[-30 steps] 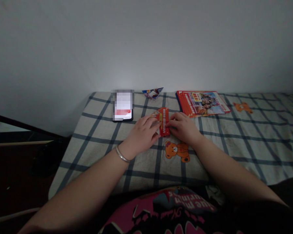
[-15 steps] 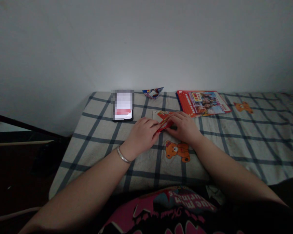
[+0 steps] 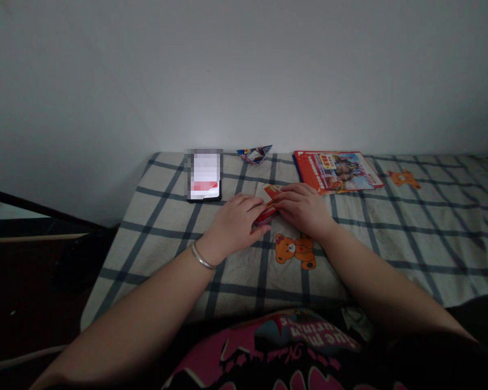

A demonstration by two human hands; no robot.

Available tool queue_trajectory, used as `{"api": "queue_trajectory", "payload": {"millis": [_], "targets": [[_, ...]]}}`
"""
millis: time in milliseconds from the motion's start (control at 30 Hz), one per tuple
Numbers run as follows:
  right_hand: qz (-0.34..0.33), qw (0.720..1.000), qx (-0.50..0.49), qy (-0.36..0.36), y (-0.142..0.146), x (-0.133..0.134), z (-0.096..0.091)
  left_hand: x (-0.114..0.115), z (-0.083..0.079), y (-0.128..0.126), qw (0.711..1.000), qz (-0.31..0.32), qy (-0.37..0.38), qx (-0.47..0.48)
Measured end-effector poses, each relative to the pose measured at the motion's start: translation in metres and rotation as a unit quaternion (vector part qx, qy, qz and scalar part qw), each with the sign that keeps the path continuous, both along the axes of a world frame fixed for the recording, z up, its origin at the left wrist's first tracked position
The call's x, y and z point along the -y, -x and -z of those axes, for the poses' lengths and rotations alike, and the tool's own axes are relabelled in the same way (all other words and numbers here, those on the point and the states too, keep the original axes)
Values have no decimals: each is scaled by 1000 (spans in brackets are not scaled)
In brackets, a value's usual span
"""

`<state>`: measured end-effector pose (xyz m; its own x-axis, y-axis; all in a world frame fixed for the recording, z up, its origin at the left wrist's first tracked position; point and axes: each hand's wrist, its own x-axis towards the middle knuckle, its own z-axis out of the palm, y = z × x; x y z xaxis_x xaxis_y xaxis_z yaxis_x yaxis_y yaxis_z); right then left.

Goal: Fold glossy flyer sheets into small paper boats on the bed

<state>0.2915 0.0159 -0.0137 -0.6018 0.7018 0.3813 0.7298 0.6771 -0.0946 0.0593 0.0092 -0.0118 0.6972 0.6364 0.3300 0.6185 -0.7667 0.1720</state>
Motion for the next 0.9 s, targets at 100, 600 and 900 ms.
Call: {"api": "queue_trajectory", "payload": {"millis": [100, 600, 900], "targets": [[-12, 1000, -13, 12, 7, 5, 1, 2, -2, -3, 1000, -19, 1, -11], [-42, 996, 38, 62, -9, 7, -7, -12, 6, 14, 996, -19, -3, -81], [27, 993, 67, 90, -22, 10, -20, -15, 2, 17, 998, -16, -23, -55]]}}
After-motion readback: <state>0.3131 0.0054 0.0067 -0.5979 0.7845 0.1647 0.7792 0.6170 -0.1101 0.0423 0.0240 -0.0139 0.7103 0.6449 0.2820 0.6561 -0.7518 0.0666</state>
